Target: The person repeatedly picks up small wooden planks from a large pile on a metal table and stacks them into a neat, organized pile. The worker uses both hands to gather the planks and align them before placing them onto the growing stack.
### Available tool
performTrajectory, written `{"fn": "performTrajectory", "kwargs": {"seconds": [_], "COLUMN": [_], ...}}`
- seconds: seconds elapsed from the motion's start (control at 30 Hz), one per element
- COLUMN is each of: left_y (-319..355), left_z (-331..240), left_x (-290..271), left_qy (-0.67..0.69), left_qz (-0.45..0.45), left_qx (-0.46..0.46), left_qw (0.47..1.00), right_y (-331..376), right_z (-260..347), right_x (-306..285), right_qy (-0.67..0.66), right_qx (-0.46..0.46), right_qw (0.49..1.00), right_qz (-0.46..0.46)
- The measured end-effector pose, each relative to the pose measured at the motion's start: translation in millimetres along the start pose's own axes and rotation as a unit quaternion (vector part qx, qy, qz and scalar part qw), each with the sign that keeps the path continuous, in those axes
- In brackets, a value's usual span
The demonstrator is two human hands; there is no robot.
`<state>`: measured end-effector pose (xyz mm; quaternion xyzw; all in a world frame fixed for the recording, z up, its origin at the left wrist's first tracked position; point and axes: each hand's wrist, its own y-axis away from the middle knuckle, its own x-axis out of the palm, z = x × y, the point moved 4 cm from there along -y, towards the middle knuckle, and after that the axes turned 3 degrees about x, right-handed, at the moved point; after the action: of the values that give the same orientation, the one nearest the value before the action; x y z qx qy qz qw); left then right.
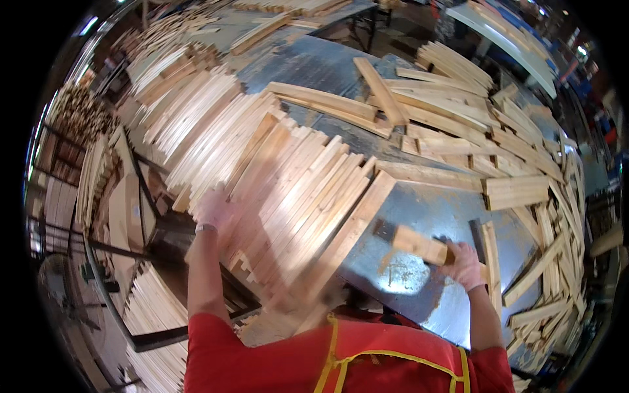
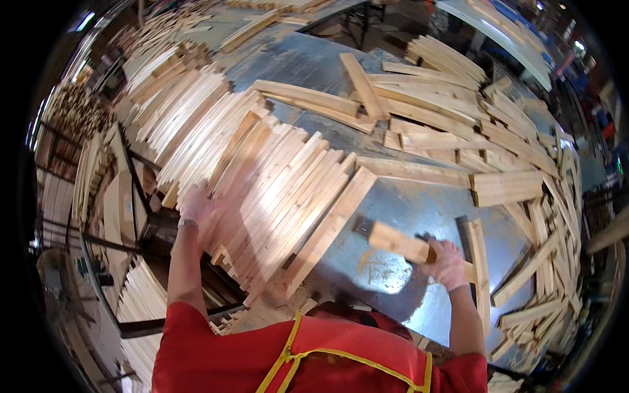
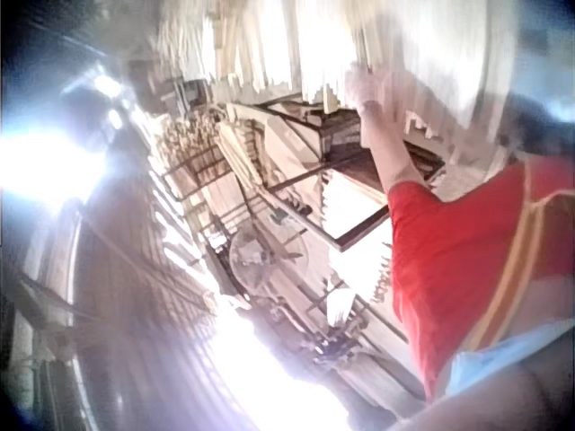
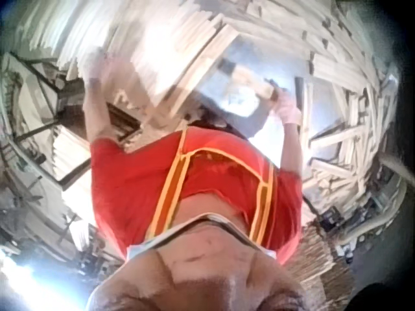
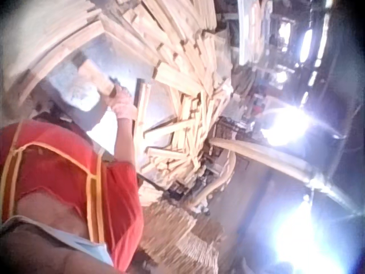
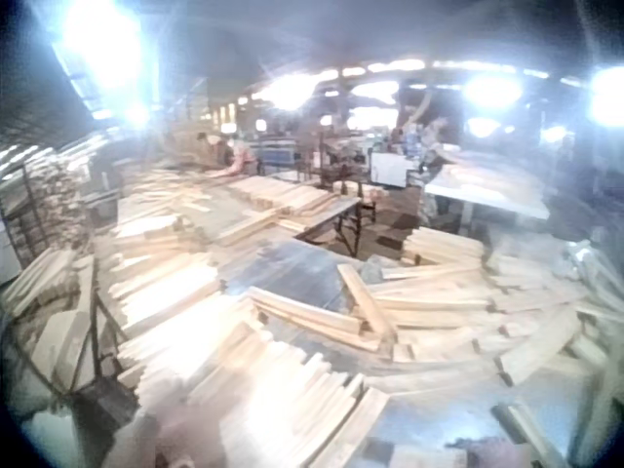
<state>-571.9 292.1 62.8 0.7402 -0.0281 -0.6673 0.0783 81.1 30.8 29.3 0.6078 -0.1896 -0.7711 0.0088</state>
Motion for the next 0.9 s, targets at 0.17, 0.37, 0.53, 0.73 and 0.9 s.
{"fn": "performTrajectory", "kwargs": {"seconds": [0.17, 0.37, 0.53, 0.73, 0.9], "left_y": [26, 78, 146, 211, 203], "left_z": [-10, -79, -142, -178, -147], "left_x": [27, 32, 73, 134, 133], "left_qy": [0.129, 0.07, -0.088, -0.137, -0.145], "left_qz": [-0.053, 0.01, -0.299, -0.064, -0.089], "left_qx": [0.02, 0.008, 0.278, 0.461, 0.355], "left_qw": [0.99, 0.997, 0.909, 0.874, 0.919], "right_y": [-48, -72, -81, -54, -81], "right_z": [25, 58, 96, 137, 199], "right_x": [-18, 47, 118, 117, 104], "right_qy": [-0.296, -0.672, -0.738, -0.649, -0.442], "right_qx": [0.074, 0.176, 0.222, 0.252, 0.064], "right_qw": [0.952, 0.717, 0.634, 0.707, 0.872], "right_qz": [-0.023, -0.047, -0.056, 0.122, 0.202]}}
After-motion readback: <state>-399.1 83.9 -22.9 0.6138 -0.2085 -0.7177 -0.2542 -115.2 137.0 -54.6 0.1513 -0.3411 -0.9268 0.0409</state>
